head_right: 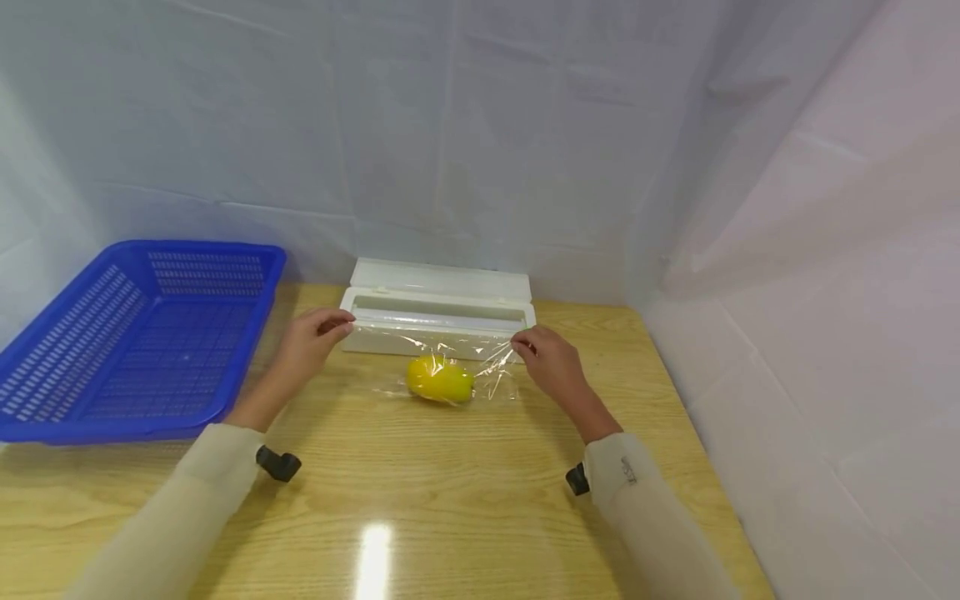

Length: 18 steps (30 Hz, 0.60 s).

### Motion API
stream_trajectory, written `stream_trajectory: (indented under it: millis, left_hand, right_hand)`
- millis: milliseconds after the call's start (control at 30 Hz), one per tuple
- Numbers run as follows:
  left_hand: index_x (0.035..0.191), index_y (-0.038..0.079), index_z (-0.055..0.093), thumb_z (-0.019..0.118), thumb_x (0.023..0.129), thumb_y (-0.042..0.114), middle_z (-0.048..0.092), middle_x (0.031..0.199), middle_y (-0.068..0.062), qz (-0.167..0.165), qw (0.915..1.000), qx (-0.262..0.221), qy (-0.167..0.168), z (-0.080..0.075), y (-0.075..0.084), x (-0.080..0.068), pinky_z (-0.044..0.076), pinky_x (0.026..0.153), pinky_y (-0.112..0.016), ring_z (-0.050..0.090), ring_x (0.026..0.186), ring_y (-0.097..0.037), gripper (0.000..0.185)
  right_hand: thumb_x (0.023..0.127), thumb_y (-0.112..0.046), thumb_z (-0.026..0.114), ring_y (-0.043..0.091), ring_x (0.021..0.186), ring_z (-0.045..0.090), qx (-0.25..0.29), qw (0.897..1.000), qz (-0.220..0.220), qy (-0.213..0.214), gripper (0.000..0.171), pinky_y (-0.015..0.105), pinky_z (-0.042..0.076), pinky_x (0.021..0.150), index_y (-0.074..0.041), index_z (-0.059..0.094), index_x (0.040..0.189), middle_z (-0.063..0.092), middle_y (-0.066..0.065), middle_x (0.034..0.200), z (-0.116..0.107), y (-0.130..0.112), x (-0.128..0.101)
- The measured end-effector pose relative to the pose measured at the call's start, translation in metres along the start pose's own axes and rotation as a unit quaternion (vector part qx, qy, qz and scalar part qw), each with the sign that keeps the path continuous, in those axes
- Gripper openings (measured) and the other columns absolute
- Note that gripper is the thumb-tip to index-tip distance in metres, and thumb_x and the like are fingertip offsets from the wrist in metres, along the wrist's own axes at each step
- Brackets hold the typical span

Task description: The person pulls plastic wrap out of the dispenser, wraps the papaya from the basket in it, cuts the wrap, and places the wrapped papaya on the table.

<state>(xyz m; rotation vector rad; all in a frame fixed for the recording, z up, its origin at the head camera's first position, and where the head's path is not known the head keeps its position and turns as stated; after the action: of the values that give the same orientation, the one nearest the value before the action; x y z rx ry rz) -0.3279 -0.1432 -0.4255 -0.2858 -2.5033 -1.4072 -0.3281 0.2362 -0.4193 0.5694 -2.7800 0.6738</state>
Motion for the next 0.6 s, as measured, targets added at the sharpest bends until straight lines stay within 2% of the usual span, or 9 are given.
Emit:
stream_trajectory:
  millis: [367,500,600]
  left_hand:
    - [0.112,0.001,0.069,0.064,0.099,0.012,0.067,0.106,-0.018,-0.005,0.9998,0.020,0.000,0.017,-0.022,0.009,0.053,0.086,-0.045,0.061,0.098,-0.031,0.017]
    - [0.111,0.000,0.069,0.063,0.100,0.012,0.066,0.104,-0.018,-0.008,0.9994,0.034,-0.007,0.021,-0.027,0.008,0.053,0.083,-0.043,0.062,0.094,-0.031,0.017]
    - [0.110,0.000,0.070,0.063,0.100,0.012,0.066,0.104,-0.018,-0.011,0.9990,0.043,0.000,0.023,-0.029,0.005,0.053,0.081,-0.043,0.062,0.092,-0.031,0.017]
  right_hand:
    - [0.102,-0.023,0.062,0.020,0.086,0.063,-0.031,0.999,0.035,-0.006,0.019,0.039,0.053,0.072,-0.011,0.073,0.111,0.070,0.004,0.102,0.014,0.014,0.002]
    - [0.101,-0.025,0.062,0.021,0.089,0.065,-0.028,0.999,0.044,-0.009,0.019,0.041,0.055,0.076,-0.013,0.074,0.111,0.072,0.004,0.105,0.020,0.019,0.002]
    - [0.101,-0.026,0.062,0.021,0.092,0.067,-0.029,0.998,0.047,-0.007,0.020,0.044,0.055,0.078,-0.013,0.074,0.112,0.072,0.005,0.110,0.025,0.019,0.001]
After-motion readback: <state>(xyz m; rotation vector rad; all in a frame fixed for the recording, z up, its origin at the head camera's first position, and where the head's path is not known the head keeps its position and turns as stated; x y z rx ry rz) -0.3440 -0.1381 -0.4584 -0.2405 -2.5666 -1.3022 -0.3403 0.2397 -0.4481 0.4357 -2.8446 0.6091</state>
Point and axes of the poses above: each hand's wrist, its own x-axis towards the middle knuckle, its own z-axis out of the palm, y = z × x, the point moved 4 cm from there along x, towards the middle knuckle
